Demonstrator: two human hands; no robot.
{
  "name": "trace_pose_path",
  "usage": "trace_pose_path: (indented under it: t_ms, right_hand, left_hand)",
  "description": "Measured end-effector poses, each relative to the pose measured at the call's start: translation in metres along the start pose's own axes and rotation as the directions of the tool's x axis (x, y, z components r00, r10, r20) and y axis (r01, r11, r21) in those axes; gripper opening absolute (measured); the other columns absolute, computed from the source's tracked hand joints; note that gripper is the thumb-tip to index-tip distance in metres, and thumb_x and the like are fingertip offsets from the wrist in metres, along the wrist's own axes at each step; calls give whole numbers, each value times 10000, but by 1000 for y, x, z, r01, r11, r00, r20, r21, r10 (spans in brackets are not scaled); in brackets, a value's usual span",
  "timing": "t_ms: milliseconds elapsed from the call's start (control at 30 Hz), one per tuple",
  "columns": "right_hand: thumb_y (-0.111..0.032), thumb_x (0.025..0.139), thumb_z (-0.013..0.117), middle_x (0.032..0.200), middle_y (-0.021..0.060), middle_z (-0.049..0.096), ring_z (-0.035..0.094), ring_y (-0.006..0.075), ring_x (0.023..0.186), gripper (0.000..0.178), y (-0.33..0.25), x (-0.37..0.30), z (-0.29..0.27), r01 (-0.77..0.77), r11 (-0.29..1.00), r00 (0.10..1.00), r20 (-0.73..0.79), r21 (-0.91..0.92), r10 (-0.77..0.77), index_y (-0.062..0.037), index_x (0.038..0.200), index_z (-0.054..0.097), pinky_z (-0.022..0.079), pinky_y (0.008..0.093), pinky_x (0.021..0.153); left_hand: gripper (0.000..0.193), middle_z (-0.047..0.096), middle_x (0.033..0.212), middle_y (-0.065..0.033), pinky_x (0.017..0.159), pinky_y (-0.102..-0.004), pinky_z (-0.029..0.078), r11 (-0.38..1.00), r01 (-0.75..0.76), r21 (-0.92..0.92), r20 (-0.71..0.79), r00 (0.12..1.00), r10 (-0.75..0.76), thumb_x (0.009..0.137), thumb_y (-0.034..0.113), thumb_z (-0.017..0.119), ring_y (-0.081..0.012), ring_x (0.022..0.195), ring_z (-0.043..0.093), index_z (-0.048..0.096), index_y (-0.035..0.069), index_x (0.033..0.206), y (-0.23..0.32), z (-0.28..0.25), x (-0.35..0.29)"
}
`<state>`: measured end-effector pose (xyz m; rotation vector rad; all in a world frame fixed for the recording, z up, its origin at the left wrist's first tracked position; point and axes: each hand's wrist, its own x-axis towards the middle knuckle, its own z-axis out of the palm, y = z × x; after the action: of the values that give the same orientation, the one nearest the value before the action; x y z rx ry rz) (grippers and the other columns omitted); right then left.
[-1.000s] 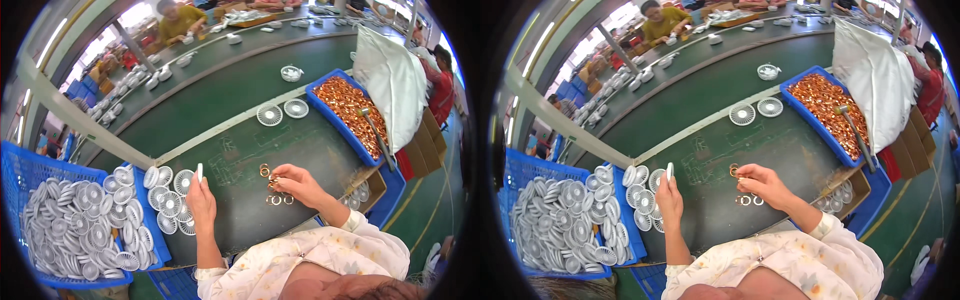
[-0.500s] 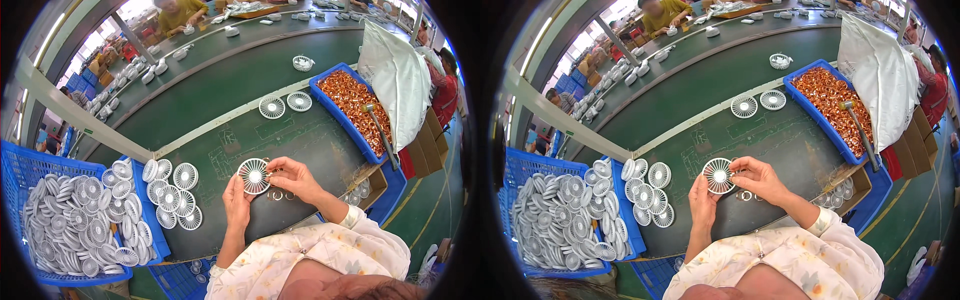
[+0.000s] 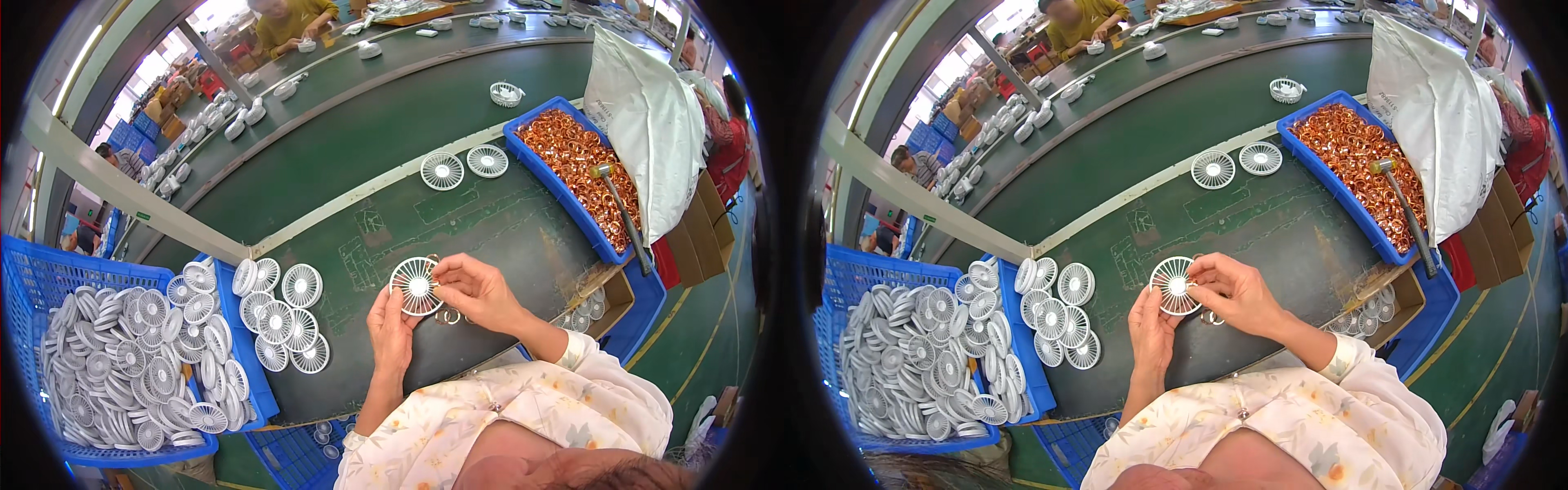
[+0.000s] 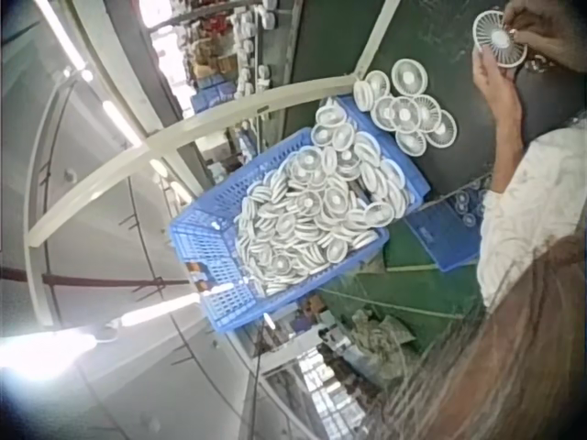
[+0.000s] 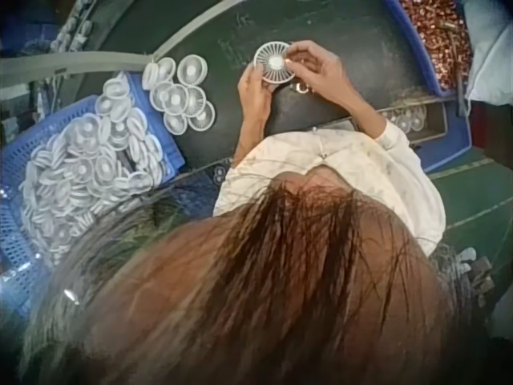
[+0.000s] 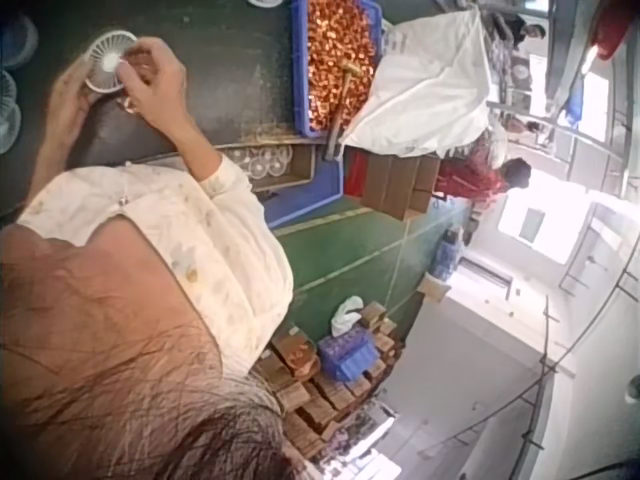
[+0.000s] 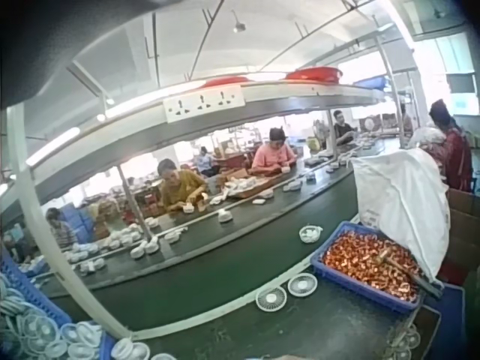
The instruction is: The person taps metal rings into fan grilles on a table using a small mallet, stacks the assembled grilles into a box, and fits metal rings from a tray onto fan grilles by hand.
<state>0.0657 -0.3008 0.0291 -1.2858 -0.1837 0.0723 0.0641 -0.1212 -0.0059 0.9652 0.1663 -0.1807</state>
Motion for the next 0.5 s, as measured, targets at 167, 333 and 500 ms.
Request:
trace_pose_path:
  t_ms: [167, 333, 500]
  right_hand:
    - [-44, 858, 722, 1037, 130, 686, 672, 324, 966, 201, -4, 8, 9, 461, 600, 877, 231, -654, -421, -15, 1055, 693, 557, 389, 806]
    - [-72, 831, 769, 1068, 104, 703, 693, 293, 944, 218, 4, 10, 6, 407, 505, 900, 237, -761, -367, -69, 1045, 726, 570, 390, 811]
    - [-77, 827, 774, 1071, 109, 700, 689, 298, 942, 215, 4, 10, 3, 355, 522, 929, 232, -776, -288, -70, 1039, 738, 570, 398, 813]
  left_hand:
    - [314, 696, 1158, -128, 864, -352, 626, 998, -21, 53, 2, 1000, 21, 1082, 188, 499, -185, 990, 717, 585, -27, 1293, -3, 2, -3]
    - [305, 697, 1109, -95, 819, -304, 626, 986, -97, 133, 13, 995, 96, 1075, 204, 536, -142, 946, 706, 607, -30, 1256, -7, 6, -6]
    - [301, 700, 1078, -88, 795, -292, 630, 971, -136, 194, 59, 990, 127, 1071, 210, 547, -134, 916, 712, 612, -28, 1242, -11, 2, -6]
